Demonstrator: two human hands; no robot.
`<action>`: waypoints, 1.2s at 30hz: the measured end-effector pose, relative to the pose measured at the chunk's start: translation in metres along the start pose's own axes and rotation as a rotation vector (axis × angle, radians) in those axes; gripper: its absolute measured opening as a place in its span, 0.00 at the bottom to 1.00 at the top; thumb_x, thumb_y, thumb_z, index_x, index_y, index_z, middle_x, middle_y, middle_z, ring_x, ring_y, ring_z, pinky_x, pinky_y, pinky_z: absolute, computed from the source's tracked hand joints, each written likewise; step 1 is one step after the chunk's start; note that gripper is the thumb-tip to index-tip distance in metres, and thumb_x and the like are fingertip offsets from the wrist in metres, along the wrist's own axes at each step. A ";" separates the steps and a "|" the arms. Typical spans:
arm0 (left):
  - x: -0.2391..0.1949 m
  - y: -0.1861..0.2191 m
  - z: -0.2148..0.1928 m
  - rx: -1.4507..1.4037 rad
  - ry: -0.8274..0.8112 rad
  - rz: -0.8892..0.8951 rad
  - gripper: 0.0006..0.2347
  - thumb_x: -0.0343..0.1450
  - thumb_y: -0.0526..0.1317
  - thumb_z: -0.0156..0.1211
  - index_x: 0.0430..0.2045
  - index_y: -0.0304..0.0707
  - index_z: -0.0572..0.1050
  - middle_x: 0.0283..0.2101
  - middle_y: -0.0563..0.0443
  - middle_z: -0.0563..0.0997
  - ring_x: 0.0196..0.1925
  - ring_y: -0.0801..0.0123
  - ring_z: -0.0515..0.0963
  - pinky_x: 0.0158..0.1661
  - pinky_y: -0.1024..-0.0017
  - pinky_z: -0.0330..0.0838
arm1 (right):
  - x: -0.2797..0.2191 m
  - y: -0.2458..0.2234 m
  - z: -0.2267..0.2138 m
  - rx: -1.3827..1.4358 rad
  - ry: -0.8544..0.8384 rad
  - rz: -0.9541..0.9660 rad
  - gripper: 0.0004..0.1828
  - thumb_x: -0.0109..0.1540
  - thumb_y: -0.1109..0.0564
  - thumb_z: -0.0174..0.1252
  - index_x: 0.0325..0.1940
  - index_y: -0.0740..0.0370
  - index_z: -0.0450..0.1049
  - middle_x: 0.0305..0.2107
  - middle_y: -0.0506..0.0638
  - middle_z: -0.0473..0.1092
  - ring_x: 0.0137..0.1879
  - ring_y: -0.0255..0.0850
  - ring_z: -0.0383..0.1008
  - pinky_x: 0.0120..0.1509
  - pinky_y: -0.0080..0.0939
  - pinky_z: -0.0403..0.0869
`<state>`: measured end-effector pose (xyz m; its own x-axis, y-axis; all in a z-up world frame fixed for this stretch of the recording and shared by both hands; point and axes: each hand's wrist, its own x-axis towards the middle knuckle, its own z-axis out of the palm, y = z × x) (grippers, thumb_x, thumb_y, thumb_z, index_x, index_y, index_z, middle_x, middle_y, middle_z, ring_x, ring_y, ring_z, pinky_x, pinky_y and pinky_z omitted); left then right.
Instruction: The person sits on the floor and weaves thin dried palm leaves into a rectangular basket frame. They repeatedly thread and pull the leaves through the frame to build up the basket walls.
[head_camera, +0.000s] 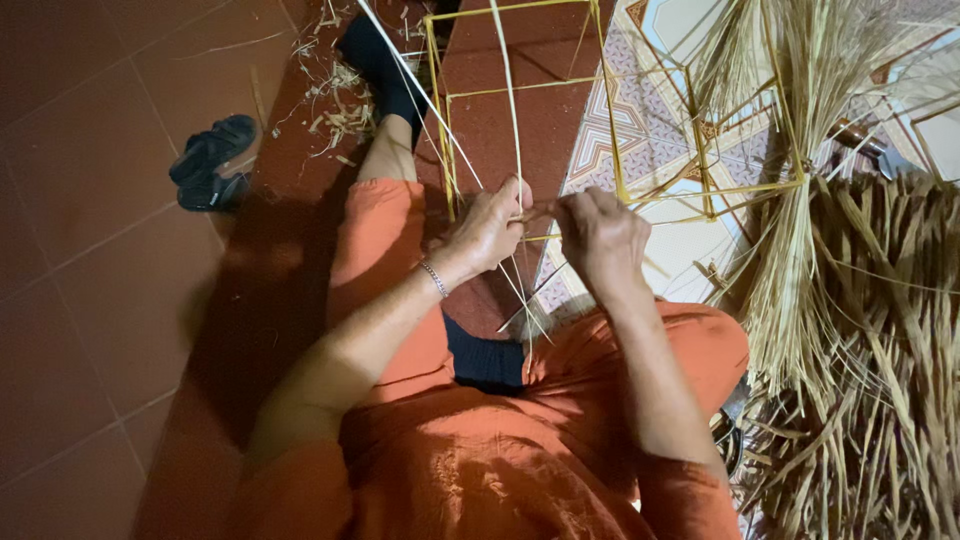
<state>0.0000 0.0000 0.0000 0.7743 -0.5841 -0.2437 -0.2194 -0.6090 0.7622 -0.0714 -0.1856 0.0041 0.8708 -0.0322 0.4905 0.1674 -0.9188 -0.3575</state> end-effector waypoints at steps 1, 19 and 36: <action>0.001 -0.003 0.004 -0.041 0.068 0.116 0.12 0.71 0.27 0.60 0.43 0.42 0.66 0.32 0.41 0.84 0.32 0.54 0.86 0.28 0.63 0.76 | 0.006 0.002 -0.003 0.015 0.010 -0.003 0.10 0.63 0.51 0.73 0.33 0.58 0.82 0.24 0.49 0.75 0.26 0.42 0.75 0.26 0.47 0.71; 0.003 0.002 -0.004 -0.244 -0.013 -0.015 0.05 0.72 0.33 0.57 0.32 0.31 0.79 0.16 0.47 0.78 0.10 0.73 0.74 0.12 0.70 0.68 | -0.015 -0.020 -0.007 0.138 0.153 0.040 0.09 0.64 0.60 0.72 0.45 0.59 0.78 0.36 0.50 0.73 0.42 0.43 0.70 0.48 0.43 0.67; 0.004 -0.001 -0.001 -0.090 0.200 0.330 0.17 0.66 0.28 0.62 0.48 0.36 0.69 0.26 0.41 0.83 0.26 0.62 0.83 0.29 0.62 0.76 | 0.010 -0.009 -0.019 -0.067 0.197 -0.188 0.10 0.58 0.60 0.73 0.40 0.56 0.80 0.30 0.48 0.69 0.40 0.46 0.67 0.47 0.49 0.63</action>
<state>0.0036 -0.0009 -0.0013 0.7732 -0.6188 0.1384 -0.4298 -0.3510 0.8319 -0.0728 -0.1852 0.0275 0.7198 0.0718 0.6904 0.2812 -0.9395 -0.1955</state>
